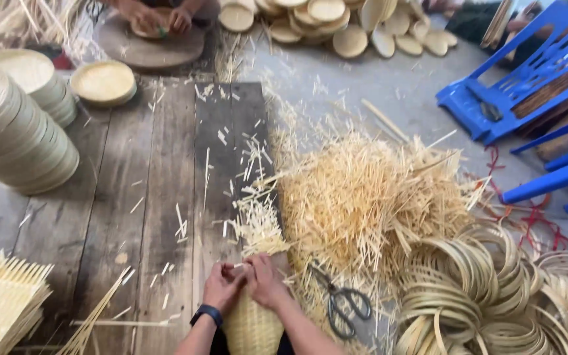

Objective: Assembling and trimming round bamboo containers using strips and a mold.

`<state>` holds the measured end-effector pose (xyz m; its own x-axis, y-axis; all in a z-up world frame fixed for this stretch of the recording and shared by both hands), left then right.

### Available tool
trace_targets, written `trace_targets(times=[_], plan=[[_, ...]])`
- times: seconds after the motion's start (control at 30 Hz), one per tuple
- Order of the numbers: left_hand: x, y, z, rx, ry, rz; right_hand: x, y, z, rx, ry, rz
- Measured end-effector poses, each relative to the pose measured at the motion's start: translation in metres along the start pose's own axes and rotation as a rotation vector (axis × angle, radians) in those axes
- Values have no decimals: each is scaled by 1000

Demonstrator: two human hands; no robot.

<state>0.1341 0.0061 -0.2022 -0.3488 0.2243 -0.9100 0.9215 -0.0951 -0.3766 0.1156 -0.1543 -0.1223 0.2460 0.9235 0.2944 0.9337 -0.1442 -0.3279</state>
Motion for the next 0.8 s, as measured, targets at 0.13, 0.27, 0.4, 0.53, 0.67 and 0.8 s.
trace_targets(times=[0.13, 0.27, 0.4, 0.53, 0.67, 0.8], plan=[[-49, -52, -38, -525, 185, 667, 21, 11, 45, 298, -102, -138], [26, -65, -39, -305, 262, -198, 46, 3, -7, 375, -142, -73], [49, -40, -54, -378, 64, -191, 63, -1, -23, 504, -197, 4], [66, -30, -61, -246, 49, -207, 56, -10, -27, 254, -103, -81], [-7, -22, -44, -115, 544, -19, -1, -35, -31, -225, 135, 26], [-38, -10, 3, 213, 308, 352, -70, -68, -90, -50, 116, 80]])
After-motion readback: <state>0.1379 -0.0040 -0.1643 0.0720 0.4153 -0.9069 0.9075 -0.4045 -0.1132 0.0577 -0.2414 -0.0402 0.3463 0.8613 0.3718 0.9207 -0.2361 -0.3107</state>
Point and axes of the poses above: each hand's wrist, its own y-axis towards the middle knuckle, its own z-axis out of the palm, x = y × z, the point moved 7 cm from there along y, towards the middle knuckle, and after that the axes turned 13 degrees about -y, right-handed, at the moved point
